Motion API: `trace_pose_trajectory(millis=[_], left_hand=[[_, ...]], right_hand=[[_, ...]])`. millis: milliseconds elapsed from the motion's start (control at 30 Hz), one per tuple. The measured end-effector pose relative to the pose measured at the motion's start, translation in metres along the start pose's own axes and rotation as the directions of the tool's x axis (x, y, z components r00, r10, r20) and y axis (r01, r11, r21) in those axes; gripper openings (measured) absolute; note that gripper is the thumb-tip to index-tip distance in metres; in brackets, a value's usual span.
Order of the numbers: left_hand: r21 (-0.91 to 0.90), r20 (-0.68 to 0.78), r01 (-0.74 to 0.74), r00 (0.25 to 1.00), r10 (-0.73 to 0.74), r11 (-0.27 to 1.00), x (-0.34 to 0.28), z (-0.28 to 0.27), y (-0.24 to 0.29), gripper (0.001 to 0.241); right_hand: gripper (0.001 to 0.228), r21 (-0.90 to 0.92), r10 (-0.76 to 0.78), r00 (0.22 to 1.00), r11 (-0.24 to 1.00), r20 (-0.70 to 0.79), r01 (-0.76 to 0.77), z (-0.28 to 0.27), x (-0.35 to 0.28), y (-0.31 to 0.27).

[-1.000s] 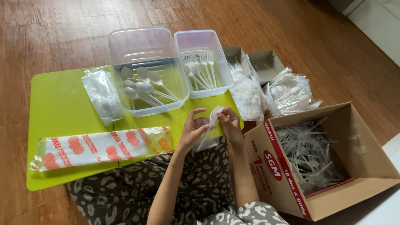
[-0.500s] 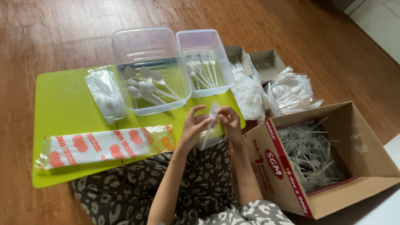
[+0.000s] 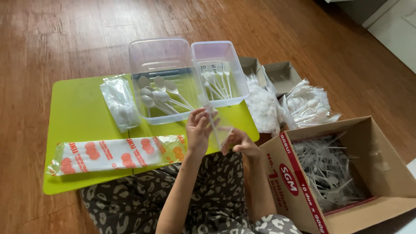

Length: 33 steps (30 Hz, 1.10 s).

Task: Packaging individual plastic spoons and forks into plastic sleeves.

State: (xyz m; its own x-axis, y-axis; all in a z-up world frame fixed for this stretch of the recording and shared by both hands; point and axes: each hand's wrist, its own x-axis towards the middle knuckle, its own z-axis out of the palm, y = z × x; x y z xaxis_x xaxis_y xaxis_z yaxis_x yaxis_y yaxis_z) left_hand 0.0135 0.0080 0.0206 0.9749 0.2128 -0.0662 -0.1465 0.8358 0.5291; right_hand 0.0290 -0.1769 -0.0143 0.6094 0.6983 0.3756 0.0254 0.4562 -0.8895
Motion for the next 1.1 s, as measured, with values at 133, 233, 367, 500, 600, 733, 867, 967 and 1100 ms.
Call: trace_pose_trajectory(millis=[133,233,367,500,600,733,867,967,1100], left_hand=[[-0.099,-0.019,0.001,1.0,-0.003,0.995,0.001,-0.012,-0.009,0.021],[-0.057,-0.029,0.028,0.999,-0.03,0.998,-0.01,-0.01,-0.011,0.021],[-0.082,-0.038,-0.005,0.999,0.002,0.997,-0.018,-0.005,-0.006,0.02],[-0.067,-0.049,-0.061,0.997,0.058,0.996,-0.018,-0.017,-0.004,0.021],[0.048,-0.04,-0.058,0.997,0.06,0.997,-0.007,-0.034,-0.015,0.022],[0.177,0.032,0.017,0.999,-0.023,0.984,-0.017,-0.029,-0.026,0.029],[0.33,0.177,0.045,0.978,-0.109,0.943,-0.014,-0.029,-0.028,0.047],[0.351,0.201,0.057,0.97,-0.134,0.935,-0.011,-0.032,-0.03,0.052],[0.383,0.186,0.08,0.969,-0.162,0.92,-0.007,-0.036,-0.039,0.043]], right_hand=[[0.089,-0.189,-0.036,0.993,0.982,-0.109,0.015,0.016,0.013,-0.002],[0.101,-0.25,-0.052,0.995,0.968,-0.088,0.029,0.025,0.015,-0.012],[0.039,-0.289,-0.041,0.996,0.957,-0.08,0.016,0.023,0.012,-0.009],[0.016,-0.158,-0.046,0.998,0.987,-0.045,0.038,0.039,0.018,-0.027],[0.04,0.092,-0.092,0.996,0.991,-0.004,0.092,-0.02,-0.018,0.021],[0.072,0.205,-0.317,0.945,0.922,-0.081,0.327,-0.032,-0.003,0.018],[0.06,0.021,-0.352,0.918,0.932,-0.184,0.361,-0.027,0.013,0.01],[0.049,-0.204,-0.396,0.882,0.914,-0.253,0.352,-0.005,0.045,-0.012],[0.016,-0.55,-0.423,0.777,0.826,-0.466,0.12,0.043,0.117,-0.058]])
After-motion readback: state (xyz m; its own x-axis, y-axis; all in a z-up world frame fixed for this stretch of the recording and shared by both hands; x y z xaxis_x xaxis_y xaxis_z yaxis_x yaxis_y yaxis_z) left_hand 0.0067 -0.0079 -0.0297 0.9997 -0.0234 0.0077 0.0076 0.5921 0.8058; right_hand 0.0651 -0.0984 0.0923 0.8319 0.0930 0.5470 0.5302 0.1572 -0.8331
